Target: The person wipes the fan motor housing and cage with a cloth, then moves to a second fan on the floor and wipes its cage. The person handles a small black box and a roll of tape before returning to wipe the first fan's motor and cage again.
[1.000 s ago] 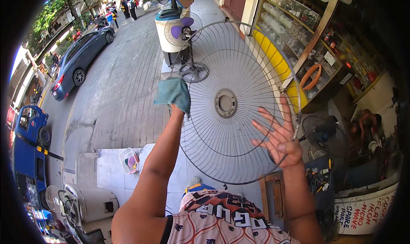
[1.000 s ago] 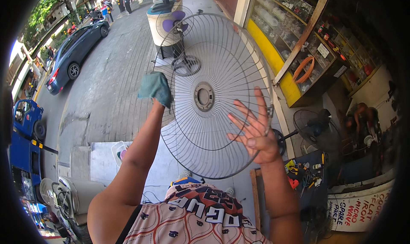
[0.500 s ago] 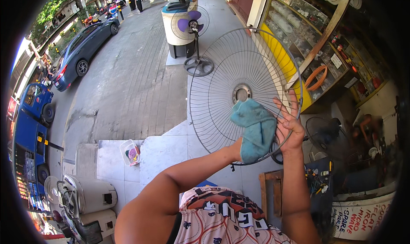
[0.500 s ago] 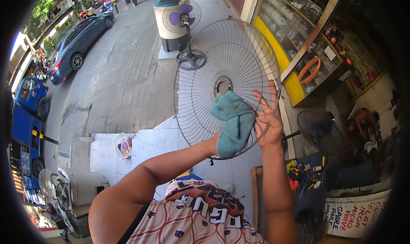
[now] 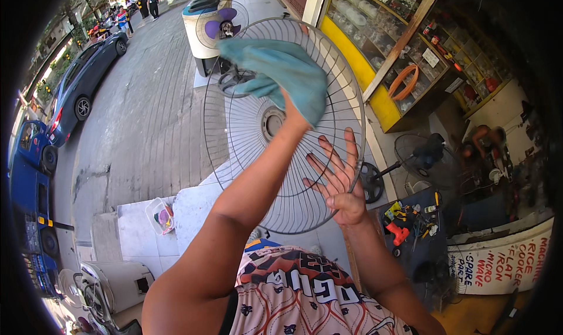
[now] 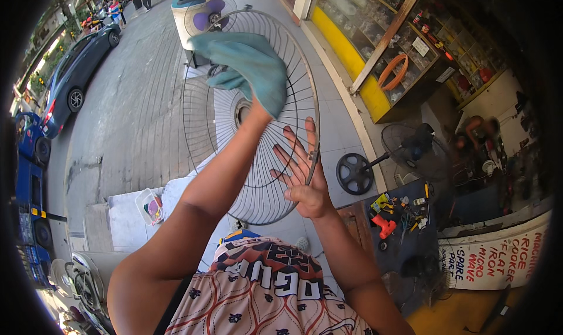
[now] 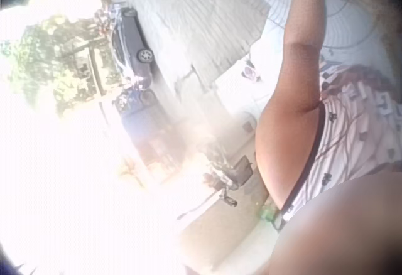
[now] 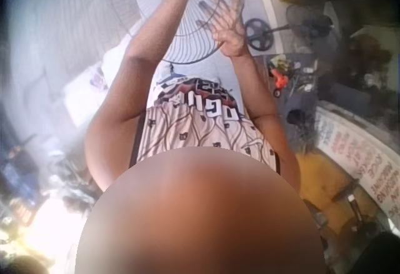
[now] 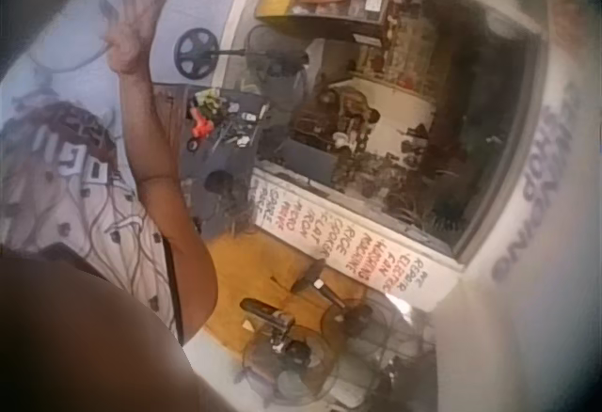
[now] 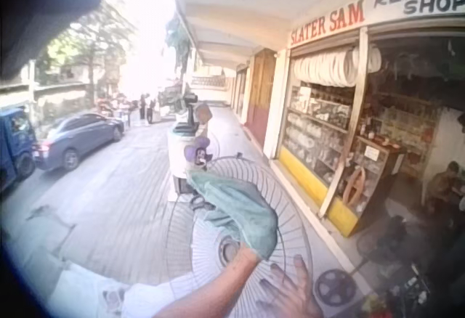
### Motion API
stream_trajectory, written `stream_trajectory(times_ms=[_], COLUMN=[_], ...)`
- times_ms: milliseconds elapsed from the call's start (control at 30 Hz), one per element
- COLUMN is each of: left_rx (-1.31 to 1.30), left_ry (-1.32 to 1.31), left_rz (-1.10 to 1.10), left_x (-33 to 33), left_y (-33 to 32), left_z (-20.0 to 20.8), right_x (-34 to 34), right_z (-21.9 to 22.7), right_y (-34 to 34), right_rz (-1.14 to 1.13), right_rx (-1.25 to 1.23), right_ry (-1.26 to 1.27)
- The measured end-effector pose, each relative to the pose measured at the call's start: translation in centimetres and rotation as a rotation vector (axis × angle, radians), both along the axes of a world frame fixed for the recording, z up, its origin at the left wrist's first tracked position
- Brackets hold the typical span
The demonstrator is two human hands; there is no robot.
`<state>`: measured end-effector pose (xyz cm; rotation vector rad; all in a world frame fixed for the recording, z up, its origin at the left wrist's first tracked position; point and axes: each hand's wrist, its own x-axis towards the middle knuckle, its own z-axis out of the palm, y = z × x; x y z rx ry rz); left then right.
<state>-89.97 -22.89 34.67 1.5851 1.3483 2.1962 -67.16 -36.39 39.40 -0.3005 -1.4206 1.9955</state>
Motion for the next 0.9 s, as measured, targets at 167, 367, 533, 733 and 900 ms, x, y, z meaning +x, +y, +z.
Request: stream_trajectory(times_ms=[167,367,533,733,900], left_rx=[-0.151,0.111,-0.086,-0.120,-0.245], left_ry=[0.455,-0.449,-0.130,0.446,0.693], left_rz=[-0.275,-0.876,-0.245,-0.519,-0.534], left_x=[10.6,5.0,3.9,13.0,8.8], left_y=[-9.7,-7.5,-3.3,-10.4,-13.1], left_z=[-2.2,2.8,5.3,1.0,-2.5], right_x=[2.7,3.9,2.2,3.7,5.2], right_z=[-1.0,-0.4,-1.4,-0.1,0.3], right_y=[6.0,4.4,2.4,8.0,8.5], right_rz=[-0.153,-0.141,-0.069,-0.320,-0.373], right_rx=[-0.199,-0.263,-0.150,-0.131,-0.116], right_ry=[0.074,0.151,0.122,0.257,0.278])
